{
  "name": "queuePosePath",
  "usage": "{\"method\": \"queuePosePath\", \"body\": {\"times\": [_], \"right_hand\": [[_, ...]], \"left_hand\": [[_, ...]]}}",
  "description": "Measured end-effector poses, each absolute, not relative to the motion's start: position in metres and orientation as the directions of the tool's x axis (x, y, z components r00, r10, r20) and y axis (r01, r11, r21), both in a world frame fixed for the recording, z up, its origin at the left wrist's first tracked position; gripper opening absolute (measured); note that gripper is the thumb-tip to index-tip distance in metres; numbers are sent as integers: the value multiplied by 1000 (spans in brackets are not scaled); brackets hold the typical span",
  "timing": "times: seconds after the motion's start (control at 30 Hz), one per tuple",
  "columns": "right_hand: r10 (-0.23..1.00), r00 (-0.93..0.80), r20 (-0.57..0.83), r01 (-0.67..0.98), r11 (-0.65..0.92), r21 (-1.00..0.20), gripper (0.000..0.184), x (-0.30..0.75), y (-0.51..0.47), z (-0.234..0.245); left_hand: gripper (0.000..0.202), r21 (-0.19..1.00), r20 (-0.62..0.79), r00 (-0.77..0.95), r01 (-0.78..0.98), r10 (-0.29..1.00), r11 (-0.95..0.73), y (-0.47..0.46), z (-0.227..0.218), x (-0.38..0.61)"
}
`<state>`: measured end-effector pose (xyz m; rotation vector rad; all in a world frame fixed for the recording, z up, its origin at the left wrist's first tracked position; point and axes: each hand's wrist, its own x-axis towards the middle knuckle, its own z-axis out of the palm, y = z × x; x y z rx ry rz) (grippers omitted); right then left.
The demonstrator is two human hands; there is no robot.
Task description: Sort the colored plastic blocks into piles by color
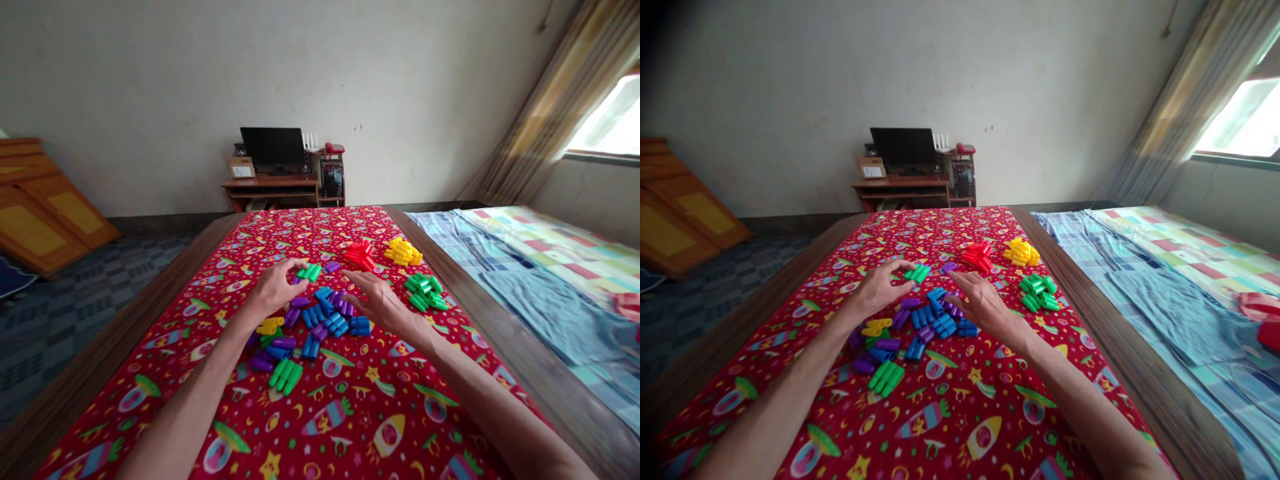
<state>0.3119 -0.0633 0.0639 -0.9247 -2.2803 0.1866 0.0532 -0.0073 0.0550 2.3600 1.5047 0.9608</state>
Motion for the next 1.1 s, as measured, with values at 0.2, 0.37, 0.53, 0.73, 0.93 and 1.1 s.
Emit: {"method": "queuePosePath", "body": {"times": [0.2,0.37,0.53,0.73,0.93,1.1], "right_hand": [[736,-597,319,634,677,-375,31,307,-69,67],[703,-611,365,655,707,-266,18,324,-64,61],[893,-435,112,896,442,-46,29,355,-52,72],[973,-169,-160,975,189,116,33,384,-47,98],[991,47,-129,985,-25,168,35,393,-41,91],[998,58,1,987,-57,148,40,387,-47,102]], "left_hand": [[22,545,397,461,577,793,-608,-47,69,102],[24,598,339,492,545,802,-588,-47,58,105],[28,552,377,466,581,800,-598,-43,62,98],[29,517,400,423,629,813,-581,-41,71,91],[32,464,434,367,691,823,-554,-40,86,77],[34,494,355,265,761,897,-421,-42,85,26]]}}
